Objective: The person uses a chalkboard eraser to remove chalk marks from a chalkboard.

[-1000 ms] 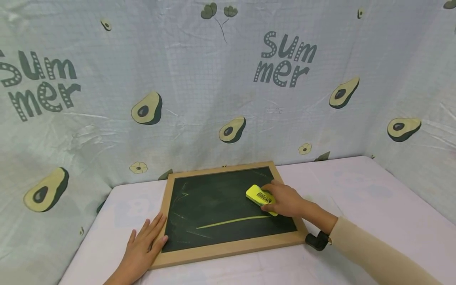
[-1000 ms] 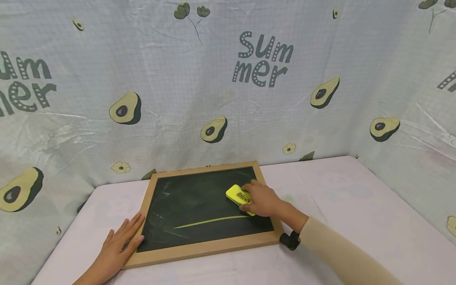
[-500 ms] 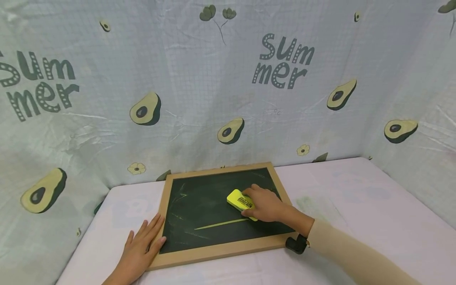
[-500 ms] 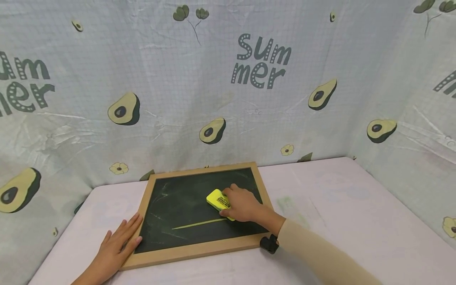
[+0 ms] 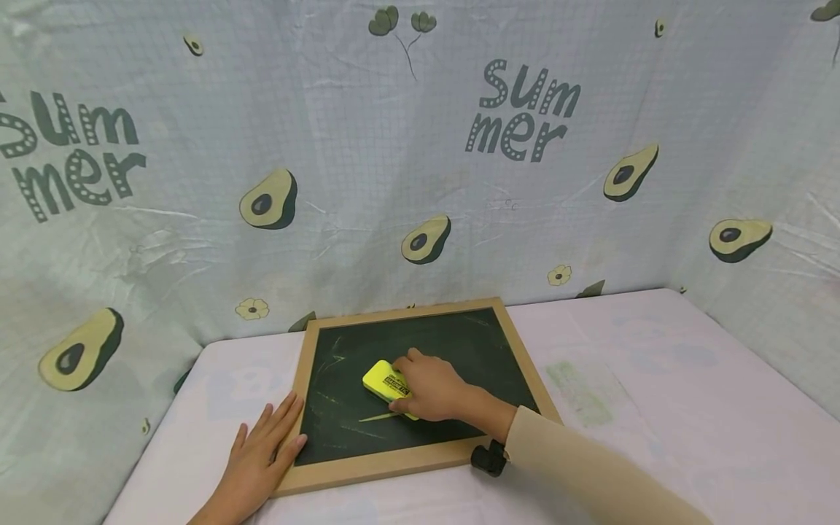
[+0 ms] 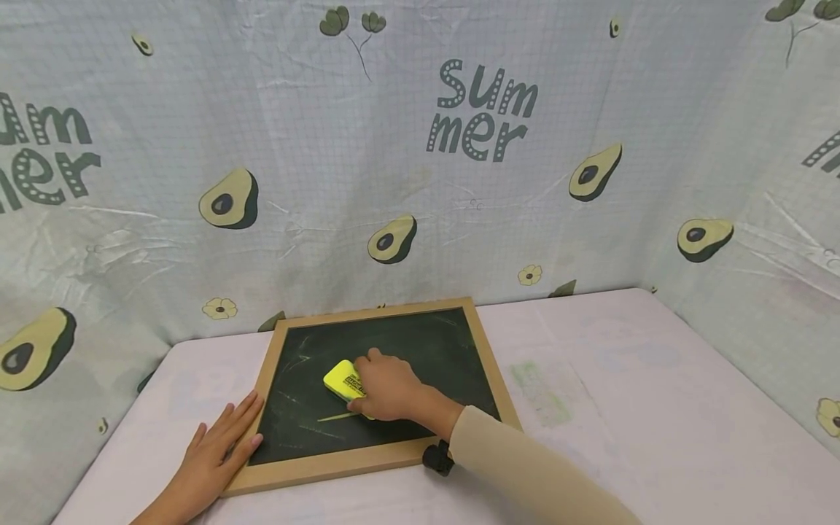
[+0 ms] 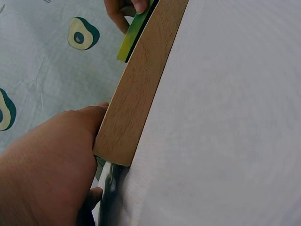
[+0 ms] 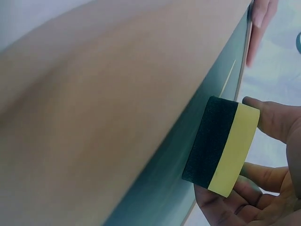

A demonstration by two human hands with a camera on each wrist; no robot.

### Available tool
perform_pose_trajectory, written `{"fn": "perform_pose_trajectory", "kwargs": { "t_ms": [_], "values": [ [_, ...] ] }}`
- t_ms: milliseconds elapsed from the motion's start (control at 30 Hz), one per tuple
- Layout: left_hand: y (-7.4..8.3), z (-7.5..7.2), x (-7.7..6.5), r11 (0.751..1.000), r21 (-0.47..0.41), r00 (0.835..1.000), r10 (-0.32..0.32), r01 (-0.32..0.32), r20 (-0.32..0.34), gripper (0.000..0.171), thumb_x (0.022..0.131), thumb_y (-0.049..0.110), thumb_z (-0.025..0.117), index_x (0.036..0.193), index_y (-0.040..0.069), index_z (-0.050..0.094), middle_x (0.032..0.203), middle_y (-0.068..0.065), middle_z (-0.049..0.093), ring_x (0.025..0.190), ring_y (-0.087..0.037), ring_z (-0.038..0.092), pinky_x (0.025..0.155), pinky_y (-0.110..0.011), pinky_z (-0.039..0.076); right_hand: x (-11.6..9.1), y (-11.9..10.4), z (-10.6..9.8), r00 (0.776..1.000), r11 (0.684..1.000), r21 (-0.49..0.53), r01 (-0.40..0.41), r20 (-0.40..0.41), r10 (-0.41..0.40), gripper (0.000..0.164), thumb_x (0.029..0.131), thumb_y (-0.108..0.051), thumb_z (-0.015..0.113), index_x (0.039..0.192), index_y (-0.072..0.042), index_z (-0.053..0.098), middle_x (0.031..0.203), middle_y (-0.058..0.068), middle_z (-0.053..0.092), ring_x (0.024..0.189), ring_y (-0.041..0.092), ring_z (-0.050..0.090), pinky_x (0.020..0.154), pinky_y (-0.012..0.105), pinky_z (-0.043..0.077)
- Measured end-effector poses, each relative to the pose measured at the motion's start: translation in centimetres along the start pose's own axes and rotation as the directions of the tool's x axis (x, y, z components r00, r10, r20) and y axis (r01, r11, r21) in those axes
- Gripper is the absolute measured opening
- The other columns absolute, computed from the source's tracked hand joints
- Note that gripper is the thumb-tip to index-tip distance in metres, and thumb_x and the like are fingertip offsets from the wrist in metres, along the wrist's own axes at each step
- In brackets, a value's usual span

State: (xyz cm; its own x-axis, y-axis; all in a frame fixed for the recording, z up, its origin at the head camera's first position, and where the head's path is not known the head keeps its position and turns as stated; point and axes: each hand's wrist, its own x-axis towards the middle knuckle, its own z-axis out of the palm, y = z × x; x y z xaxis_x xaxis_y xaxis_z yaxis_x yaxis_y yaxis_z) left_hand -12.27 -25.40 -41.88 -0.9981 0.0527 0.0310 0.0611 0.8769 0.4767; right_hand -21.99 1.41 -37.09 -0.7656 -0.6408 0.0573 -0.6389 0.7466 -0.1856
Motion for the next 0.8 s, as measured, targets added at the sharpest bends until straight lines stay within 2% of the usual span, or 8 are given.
{"fn": "perform_pose_trajectory", "kwargs": {
  "t_ms": [433,567,800],
  "values": [
    [-0.1,0.2,0.1,1.0,0.025,1.0,0.002,-0.002,-0.001,0.07,0.088,0.057,0.037,0.141,0.014,0.027,0.145,-0.011,0.02,0.129,-0.043,0.008,0.094,-0.064,-0.009,2.3,-4.8,1.1,0.999,0.999,-0.014,0.05,0.01,-0.049,0.058,0.077,-0.048,0.064,0.119,-0.01,0.054,0.088,-0.001,0.048,0.065,0.008,0.043,0.05,0.021,0.037],
    [-0.2,0.2,0.1,1.0,0.023,1.0,-0.002,0.002,0.008,0.069,0.088,0.058,0.037,0.141,0.015,0.026,0.146,-0.01,0.019,0.13,-0.043,0.007,0.094,-0.064,-0.009,2.5,-5.5,1.2,0.999,0.999,-0.029,0.045,0.005,-0.045,0.058,0.076,-0.049,0.064,0.118,-0.011,0.054,0.088,-0.001,0.048,0.063,0.008,0.044,0.048,0.022,0.037],
    [0.0,0.1,-0.1,0.999,-0.002,0.998,0.048,-0.048,-0.033,0.065,0.09,0.053,0.038,0.141,0.014,0.029,0.145,-0.009,0.021,0.129,-0.043,0.01,0.093,-0.066,-0.003,2.2,-5.5,0.6,0.998,0.994,-0.098,0.044,0.046,-0.039,0.057,0.078,-0.052,0.06,0.116,-0.011,0.052,0.084,-0.001,0.045,0.062,0.008,0.043,0.045,0.022,0.036]
  ]
}}
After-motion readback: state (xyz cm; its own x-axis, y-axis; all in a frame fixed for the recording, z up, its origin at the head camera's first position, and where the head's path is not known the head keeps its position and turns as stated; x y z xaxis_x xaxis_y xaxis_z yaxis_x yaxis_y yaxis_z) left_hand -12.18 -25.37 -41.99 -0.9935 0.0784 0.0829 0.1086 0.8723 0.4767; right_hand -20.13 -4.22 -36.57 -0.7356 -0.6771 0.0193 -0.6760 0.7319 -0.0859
